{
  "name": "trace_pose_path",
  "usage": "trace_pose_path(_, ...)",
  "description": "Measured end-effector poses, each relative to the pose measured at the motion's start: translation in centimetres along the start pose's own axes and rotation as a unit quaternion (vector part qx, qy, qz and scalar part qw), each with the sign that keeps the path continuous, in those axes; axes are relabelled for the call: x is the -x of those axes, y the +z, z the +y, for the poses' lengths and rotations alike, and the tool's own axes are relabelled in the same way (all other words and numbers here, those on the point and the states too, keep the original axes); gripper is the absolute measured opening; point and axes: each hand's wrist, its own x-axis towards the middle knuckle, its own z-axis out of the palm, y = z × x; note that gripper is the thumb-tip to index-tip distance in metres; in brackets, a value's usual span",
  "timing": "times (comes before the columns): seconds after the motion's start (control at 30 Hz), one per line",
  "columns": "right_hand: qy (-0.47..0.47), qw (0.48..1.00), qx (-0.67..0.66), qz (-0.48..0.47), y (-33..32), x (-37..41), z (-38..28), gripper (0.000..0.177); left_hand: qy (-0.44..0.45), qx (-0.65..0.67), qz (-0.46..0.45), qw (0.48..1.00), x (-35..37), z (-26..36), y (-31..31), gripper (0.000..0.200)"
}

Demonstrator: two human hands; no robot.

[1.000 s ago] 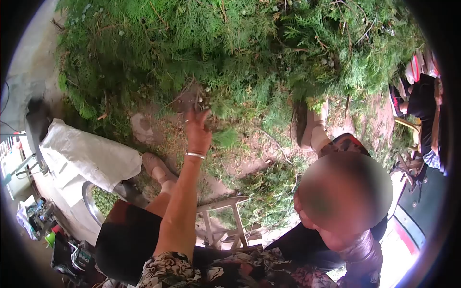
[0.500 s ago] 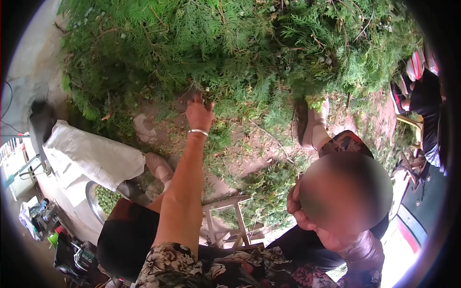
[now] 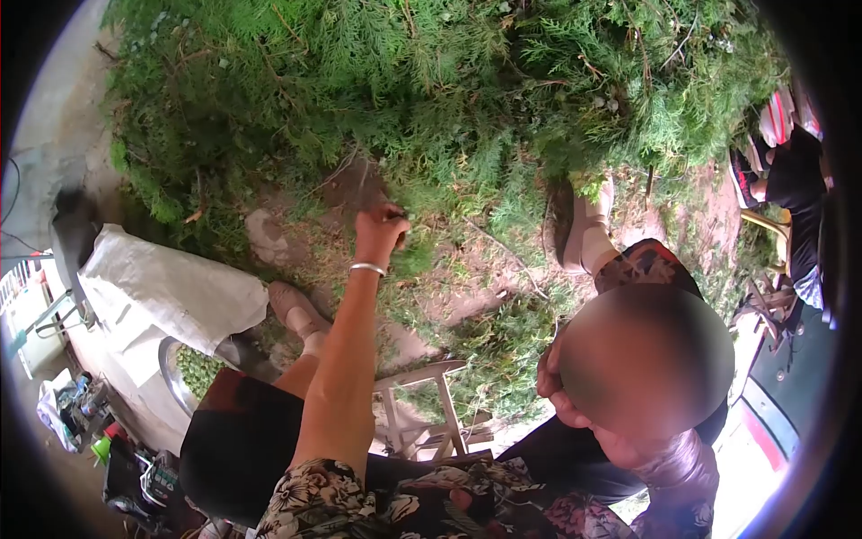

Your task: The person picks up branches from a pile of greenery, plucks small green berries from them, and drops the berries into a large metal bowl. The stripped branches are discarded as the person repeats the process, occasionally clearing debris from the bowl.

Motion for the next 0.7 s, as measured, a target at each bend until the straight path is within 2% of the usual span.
trace_pose_path(0.03,-0.001,1.0,0.0,-0.008,-0.1,0.0,0.1,0.023,-0.053,0.222,-0.057,0.972,0.8,-0.6,-0.1,0.009)
trace_pose_path(0.07,-0.002,1.0,0.0,-0.015,-0.1,0.0,0.1,0.023,-0.103,0.433,-0.11,0.889,1.5,-1.1,-0.3,0.008)
trace_pose_path(0.1,-0.002,1.0,0.001,-0.016,0.0,0.1,0.1,0.023,-0.123,0.522,-0.144,0.831,2.4,-0.6,-0.8,0.003)
trace_pose_path(0.13,-0.004,1.0,0.003,-0.015,0.1,0.1,0.2,0.023,-0.123,0.523,-0.143,0.831,3.1,-0.4,-0.8,0.003)
trace_pose_path(0.2,-0.004,1.0,0.006,-0.014,0.2,0.1,0.3,0.022,-0.137,0.653,-0.106,0.738,4.1,-0.3,-0.4,0.007)
trace_pose_path(0.27,0.0,1.0,-0.001,-0.018,0.2,0.0,0.3,0.022,-0.121,0.637,-0.108,0.754,3.8,-0.6,-0.5,0.011)
trace_pose_path(0.37,0.009,1.0,0.01,-0.014,0.3,-0.1,0.2,0.02,-0.102,0.457,-0.008,0.884,2.4,1.4,-1.2,0.016)
trace_pose_path(0.5,0.004,0.999,0.042,0.017,0.8,-0.4,0.3,0.025,-0.097,0.375,0.06,0.92,-2.6,4.2,-1.8,0.018)
trace_pose_path(0.53,0.004,0.998,0.049,0.029,1.0,-0.3,0.3,0.025,-0.048,0.223,0.109,0.967,-4.2,4.6,-1.5,0.018)
trace_pose_path(0.57,0.004,0.998,0.056,0.041,1.1,-0.3,0.3,0.024,0.004,0.065,0.154,0.986,-5.4,4.9,-1.3,0.017)
trace_pose_path(0.6,0.005,0.998,0.055,0.043,1.1,-0.4,0.3,0.024,0.003,0.065,0.151,0.986,-6.4,4.6,-1.0,0.017)
trace_pose_path(0.63,0.006,0.998,0.051,0.045,1.1,-0.4,0.3,0.024,0.068,-0.114,0.177,0.975,-7.1,4.3,-0.7,0.018)
trace_pose_path(0.67,0.007,0.998,0.047,0.047,1.0,-0.4,0.3,0.024,0.132,-0.29,0.197,0.927,-7.5,3.9,-0.4,0.018)
trace_pose_path(0.7,0.007,0.998,0.045,0.05,1.0,-0.3,0.2,0.024,0.113,-0.299,0.202,0.926,-7.2,3.8,-0.1,0.022)
